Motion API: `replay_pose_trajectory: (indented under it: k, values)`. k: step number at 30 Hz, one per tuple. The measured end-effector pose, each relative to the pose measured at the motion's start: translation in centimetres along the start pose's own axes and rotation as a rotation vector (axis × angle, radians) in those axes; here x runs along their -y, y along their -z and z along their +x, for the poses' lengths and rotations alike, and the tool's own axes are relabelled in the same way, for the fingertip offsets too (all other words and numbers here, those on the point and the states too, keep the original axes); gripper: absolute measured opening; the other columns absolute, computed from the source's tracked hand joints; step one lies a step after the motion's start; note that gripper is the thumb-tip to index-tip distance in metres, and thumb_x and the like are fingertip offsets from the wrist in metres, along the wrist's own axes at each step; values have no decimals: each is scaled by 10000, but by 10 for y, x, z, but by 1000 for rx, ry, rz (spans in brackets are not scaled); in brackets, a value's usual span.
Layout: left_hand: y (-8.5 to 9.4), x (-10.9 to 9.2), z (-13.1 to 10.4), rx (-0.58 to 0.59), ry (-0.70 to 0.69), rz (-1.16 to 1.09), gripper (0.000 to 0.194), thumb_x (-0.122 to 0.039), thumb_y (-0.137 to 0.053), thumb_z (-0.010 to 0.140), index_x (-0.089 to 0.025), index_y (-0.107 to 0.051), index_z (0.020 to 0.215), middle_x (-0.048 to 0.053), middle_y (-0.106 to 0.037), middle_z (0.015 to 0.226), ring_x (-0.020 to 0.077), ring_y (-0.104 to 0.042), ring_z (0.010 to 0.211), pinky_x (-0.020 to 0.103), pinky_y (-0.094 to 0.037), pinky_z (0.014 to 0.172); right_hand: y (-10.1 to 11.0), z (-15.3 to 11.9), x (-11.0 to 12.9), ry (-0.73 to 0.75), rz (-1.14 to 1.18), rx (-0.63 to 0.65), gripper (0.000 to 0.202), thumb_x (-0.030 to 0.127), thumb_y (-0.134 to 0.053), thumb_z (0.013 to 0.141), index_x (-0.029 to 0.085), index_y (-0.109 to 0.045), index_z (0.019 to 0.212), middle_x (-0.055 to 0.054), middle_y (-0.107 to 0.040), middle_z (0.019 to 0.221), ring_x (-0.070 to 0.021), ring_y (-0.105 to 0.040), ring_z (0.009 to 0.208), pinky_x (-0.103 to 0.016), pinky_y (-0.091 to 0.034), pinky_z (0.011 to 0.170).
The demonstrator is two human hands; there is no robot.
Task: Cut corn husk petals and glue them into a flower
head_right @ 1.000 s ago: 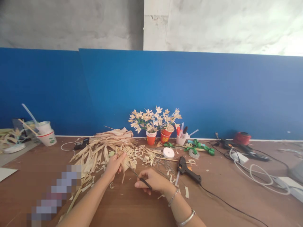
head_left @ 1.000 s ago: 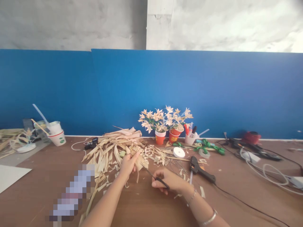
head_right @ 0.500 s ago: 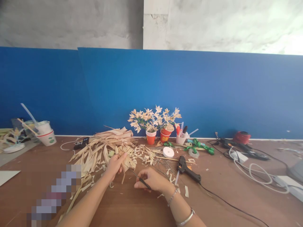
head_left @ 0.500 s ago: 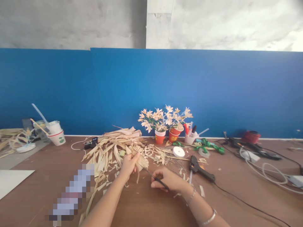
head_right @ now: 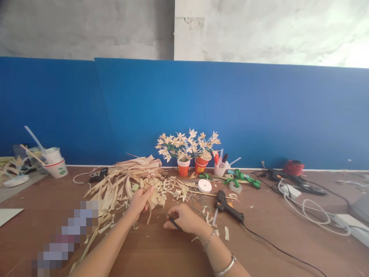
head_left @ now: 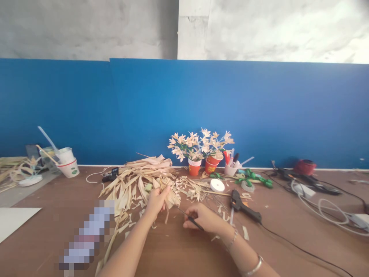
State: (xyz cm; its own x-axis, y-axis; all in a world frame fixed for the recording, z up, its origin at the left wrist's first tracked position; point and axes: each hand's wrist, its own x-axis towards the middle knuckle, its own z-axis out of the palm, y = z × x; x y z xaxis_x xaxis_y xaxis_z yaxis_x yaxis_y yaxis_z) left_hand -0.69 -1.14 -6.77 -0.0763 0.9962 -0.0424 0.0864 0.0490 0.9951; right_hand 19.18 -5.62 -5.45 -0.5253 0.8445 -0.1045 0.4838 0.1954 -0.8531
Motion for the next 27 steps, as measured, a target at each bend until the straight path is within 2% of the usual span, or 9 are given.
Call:
replay_pose_trajectory:
  k: [11, 18, 27]
  values:
    - [-1, 3, 1, -48, -30, -11, 424, -562, -572, 725, -205, -455, 527, -62, -407, 284, 85, -367, 237, 174, -222, 271, 0, 1, 0, 12, -28, -28, 347, 470, -688, 671, 128, -641, 704, 55, -420, 517, -73, -326, 496, -183, -259, 451]
    - [-3, 5, 0, -110, -69, -57, 464, -591, -551, 739, -196, -457, 512, -42, -449, 304, 86, -396, 253, 177, -265, 287, -1, 2, -1, -8, -21, -64, 361, 478, -708, 657, 129, -630, 706, 51, -430, 530, -75, -334, 505, -191, -263, 459]
    - [-11, -7, -10, -166, -5, -259, 424, -578, -602, 700, -173, -538, 594, -6, -542, 359, 134, -509, 324, 208, -390, 335, -5, 5, -3, -39, 14, -155, 380, 473, -743, 624, 123, -633, 725, 44, -461, 544, -75, -362, 514, -179, -268, 454]
